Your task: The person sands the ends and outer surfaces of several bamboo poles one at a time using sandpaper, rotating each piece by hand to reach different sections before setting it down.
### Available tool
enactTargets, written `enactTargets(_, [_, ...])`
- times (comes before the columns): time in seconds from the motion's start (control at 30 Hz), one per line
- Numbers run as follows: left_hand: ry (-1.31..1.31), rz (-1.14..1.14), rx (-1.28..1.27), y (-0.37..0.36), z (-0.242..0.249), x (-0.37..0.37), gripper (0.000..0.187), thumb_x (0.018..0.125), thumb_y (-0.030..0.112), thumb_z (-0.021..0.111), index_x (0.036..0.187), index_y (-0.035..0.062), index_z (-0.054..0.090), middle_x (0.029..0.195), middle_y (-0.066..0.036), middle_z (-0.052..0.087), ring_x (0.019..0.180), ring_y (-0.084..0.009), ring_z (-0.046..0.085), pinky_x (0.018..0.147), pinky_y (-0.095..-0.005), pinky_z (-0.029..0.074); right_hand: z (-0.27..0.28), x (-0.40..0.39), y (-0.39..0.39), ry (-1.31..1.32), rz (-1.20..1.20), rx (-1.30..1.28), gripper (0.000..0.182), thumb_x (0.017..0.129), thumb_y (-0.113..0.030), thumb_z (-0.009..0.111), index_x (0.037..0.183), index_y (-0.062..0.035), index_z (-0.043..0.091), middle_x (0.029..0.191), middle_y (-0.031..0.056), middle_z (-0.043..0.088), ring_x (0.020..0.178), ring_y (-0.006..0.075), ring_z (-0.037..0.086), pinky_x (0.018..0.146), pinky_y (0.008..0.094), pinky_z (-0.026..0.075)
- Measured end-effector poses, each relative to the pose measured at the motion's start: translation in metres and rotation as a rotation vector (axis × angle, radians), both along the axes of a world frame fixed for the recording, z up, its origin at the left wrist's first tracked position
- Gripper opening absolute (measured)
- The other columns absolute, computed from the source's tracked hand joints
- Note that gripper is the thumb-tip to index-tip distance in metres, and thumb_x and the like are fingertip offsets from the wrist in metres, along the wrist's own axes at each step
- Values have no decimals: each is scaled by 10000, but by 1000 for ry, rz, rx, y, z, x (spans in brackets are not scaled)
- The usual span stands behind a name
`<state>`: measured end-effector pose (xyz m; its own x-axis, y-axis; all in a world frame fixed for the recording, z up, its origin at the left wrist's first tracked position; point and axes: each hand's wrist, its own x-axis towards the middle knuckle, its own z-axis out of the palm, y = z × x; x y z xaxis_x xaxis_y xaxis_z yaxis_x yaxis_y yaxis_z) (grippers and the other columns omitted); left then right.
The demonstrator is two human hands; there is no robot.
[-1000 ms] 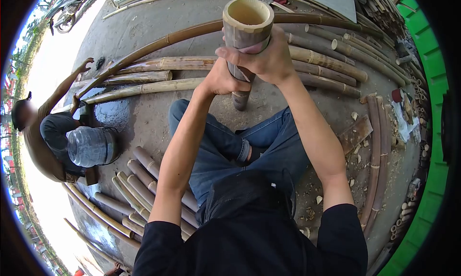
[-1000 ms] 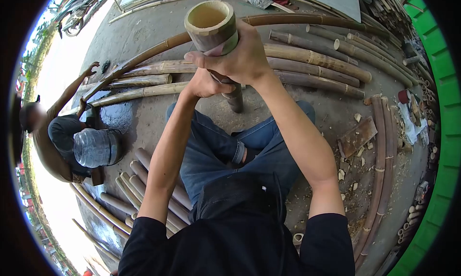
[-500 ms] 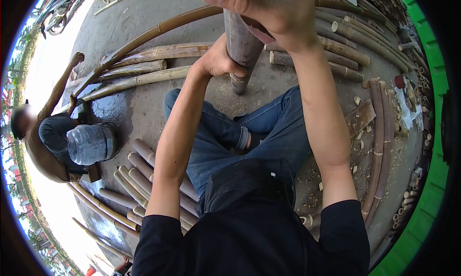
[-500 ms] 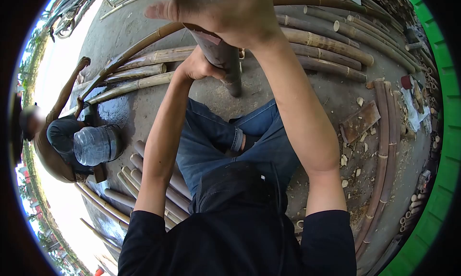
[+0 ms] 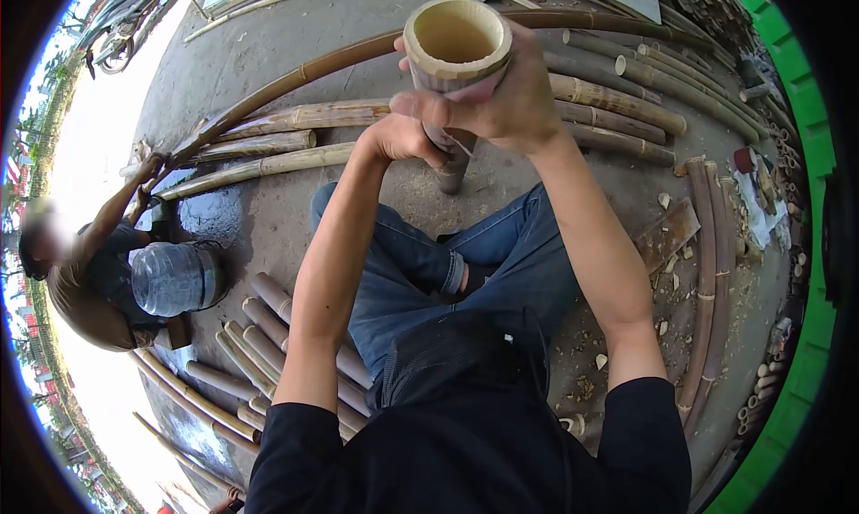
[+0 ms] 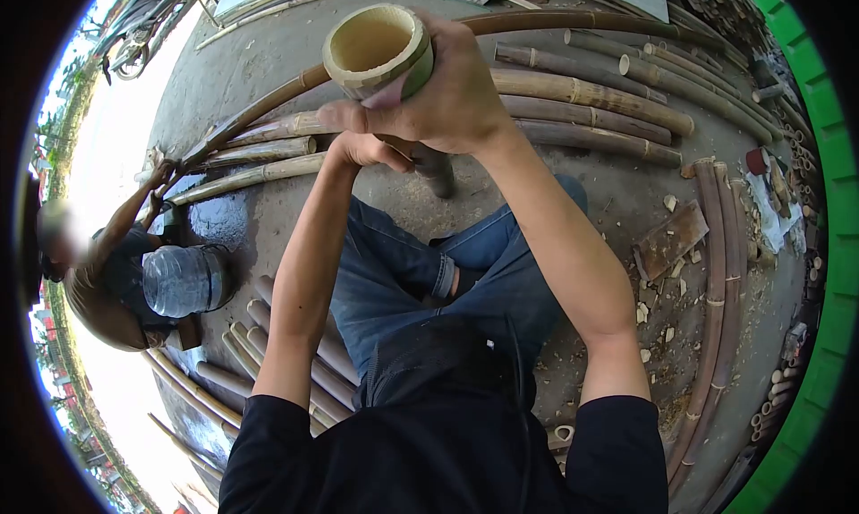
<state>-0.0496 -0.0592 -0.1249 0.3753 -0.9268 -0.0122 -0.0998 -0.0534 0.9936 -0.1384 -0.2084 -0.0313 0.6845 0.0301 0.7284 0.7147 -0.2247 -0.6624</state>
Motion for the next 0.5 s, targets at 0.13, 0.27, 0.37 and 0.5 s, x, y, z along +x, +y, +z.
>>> enactTargets(0.13, [-55,-138,-13,-9,-24,12,785,497,13,836,1269,37,697,1122,-83,722,1024,-249,679,947,-344,522,25,-2,-5,-57,-100,26,649,627,-407,1002,1082,-50,707,952,54,765,875,164,747,810,312,617])
enactTargets(0.27, [-28,-31,0,0,-19,12,729,484,7,844,1200,-6,707,1077,-92,737,995,-260,681,929,-360,537,-29,-7,2,-32,-224,36,628,632,-398,986,1065,-55,687,1009,74,766,869,184,751,781,310,607])
enactTargets(0.37, [-131,-83,151,-8,-6,8,654,491,18,848,1131,5,718,1023,-87,741,965,-250,679,905,-358,545,10,-1,-2,-132,-181,137,635,635,-398,972,1081,-47,689,1012,92,766,880,208,754,794,331,608])
enactTargets(0.5, [-384,-145,330,10,-22,27,755,563,41,822,1296,7,641,1159,-147,715,1110,-271,658,967,-414,517,-33,-8,10,5,-333,127,682,604,-357,970,1123,-31,670,998,139,763,887,277,761,818,381,610])
